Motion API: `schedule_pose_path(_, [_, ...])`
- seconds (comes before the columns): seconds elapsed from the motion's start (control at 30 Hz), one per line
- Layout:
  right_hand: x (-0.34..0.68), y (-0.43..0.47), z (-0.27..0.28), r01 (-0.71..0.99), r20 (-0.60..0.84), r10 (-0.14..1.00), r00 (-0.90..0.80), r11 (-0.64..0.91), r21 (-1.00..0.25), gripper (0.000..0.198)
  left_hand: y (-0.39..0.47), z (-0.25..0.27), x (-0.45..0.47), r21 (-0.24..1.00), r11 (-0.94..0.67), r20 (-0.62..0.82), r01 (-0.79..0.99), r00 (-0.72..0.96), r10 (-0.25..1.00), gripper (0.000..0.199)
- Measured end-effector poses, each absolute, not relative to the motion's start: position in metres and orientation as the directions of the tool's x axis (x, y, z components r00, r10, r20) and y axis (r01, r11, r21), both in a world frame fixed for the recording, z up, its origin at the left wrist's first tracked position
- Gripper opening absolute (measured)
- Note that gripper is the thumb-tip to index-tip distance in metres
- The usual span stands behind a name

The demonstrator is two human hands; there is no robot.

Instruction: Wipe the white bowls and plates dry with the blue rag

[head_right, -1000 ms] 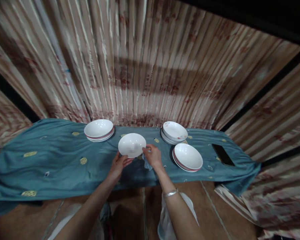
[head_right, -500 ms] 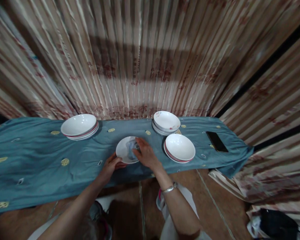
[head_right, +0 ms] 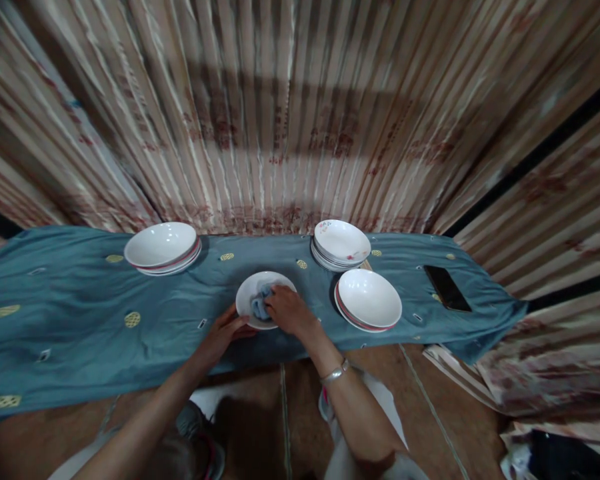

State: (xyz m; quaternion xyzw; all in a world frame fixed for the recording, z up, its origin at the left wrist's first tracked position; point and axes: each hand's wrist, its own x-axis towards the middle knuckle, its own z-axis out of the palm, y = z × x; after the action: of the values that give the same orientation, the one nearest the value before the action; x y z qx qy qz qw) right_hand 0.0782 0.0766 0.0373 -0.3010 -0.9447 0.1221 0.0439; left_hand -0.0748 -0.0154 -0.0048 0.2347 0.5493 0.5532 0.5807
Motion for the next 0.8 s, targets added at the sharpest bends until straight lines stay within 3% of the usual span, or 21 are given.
schedule_pose_path(0.17, [0.077,0.076,0.035,0.563,-0.055,0.570,-0.820,0.784,-0.262,0.023,-0.019,-0.007,-0.075,0.842,0.268,-0.388,-0.468,-0.180,0.904,0.075])
schedule_pose_path(0.47, [0.074,0.080,0.040,0.402,-0.077,0.466,-0.881,0.654,-0.640,0.023,-0.024,-0.005,-0.073,0.801,0.253,-0.387,-0.543,-0.146,0.910,0.093])
schedule_pose_path(0.63, [0.066,0.075,0.033,0.224,0.105,0.456,-0.884,0.609,-0.761,0.036,-0.023,-0.003,-0.074,0.816,0.246,-0.382,-0.523,-0.169,0.909,0.089])
schedule_pose_path(0.8, [0.064,0.076,0.016,0.117,0.297,0.475,-0.828,0.665,-0.737,0.043,-0.021,0.000,-0.073,0.861,0.233,-0.329,-0.452,-0.145,0.933,0.089])
